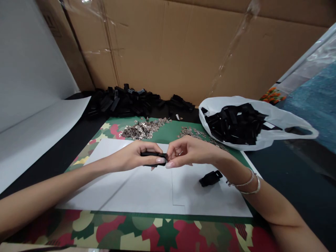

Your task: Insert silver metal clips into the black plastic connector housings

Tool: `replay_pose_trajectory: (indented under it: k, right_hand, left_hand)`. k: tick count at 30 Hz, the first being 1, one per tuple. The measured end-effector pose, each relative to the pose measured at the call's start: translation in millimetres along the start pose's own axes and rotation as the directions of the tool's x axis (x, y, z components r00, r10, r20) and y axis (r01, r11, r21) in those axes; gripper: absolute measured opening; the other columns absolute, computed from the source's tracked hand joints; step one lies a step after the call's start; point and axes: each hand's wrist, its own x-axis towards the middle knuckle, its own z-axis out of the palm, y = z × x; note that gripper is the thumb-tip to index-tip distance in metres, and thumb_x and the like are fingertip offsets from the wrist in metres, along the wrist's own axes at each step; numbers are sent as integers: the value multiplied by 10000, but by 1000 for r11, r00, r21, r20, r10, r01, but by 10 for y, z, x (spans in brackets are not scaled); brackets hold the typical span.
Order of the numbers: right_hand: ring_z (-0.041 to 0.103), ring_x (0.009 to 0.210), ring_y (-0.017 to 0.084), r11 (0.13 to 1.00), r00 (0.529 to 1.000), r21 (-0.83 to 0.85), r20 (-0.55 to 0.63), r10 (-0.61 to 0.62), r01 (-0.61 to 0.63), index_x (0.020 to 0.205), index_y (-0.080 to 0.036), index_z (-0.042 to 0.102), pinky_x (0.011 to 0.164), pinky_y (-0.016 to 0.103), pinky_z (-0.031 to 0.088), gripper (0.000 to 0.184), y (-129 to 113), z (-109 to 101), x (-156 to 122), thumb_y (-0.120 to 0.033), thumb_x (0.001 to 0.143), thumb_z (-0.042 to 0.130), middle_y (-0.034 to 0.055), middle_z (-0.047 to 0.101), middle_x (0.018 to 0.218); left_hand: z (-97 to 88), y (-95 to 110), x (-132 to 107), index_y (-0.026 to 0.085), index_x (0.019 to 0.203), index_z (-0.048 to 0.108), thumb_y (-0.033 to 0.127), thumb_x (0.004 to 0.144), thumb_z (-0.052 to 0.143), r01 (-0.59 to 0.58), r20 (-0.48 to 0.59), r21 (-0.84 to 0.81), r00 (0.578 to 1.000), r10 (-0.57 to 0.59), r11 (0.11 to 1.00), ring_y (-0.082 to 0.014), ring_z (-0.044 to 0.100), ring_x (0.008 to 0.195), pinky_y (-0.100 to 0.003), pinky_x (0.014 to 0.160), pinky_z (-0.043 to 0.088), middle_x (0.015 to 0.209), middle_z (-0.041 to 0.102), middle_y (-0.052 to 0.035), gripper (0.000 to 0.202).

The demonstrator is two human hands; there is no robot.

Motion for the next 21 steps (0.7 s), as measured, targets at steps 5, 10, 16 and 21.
replay_pose_trajectory:
  k: [5,10,16,21]
  right_hand:
    - [431,514,52,1000,1000,-24,-14,-3,3,752,-164,629,379,151,286,263,19,-7,0,-381,649,737,-40,520,609]
    - [403,502,56,998,999,-53,-37,32,-34,759,-169,632,382,157,280,256,12,-3,1,-394,668,712,-36,503,602]
    - [435,556,69,998,997,-49,-56,-48,45,709,-149,630,490,192,310,220,28,18,11,-346,666,720,-25,530,601]
    - [398,528,61,994,997,-105,-66,-43,36,700,-144,635,481,192,284,215,2,24,-17,-347,684,701,-42,485,562]
  left_hand:
    - [-3,22,3,168,844,614,269,807,601,29,-8,34,1000,-29,999,-78,541,633,-178,580,425,734,590,27,109]
    - [4,33,-6,168,848,610,298,809,600,12,-28,123,1000,-9,992,-82,529,627,-169,558,399,705,578,26,136]
    - [-7,0,6,165,877,611,378,816,586,-5,-40,250,999,16,968,-95,528,635,-172,560,394,706,600,14,223]
    - [10,2,-9,168,873,627,413,815,575,-56,-75,419,993,96,906,-95,518,578,-167,519,366,649,601,21,257]
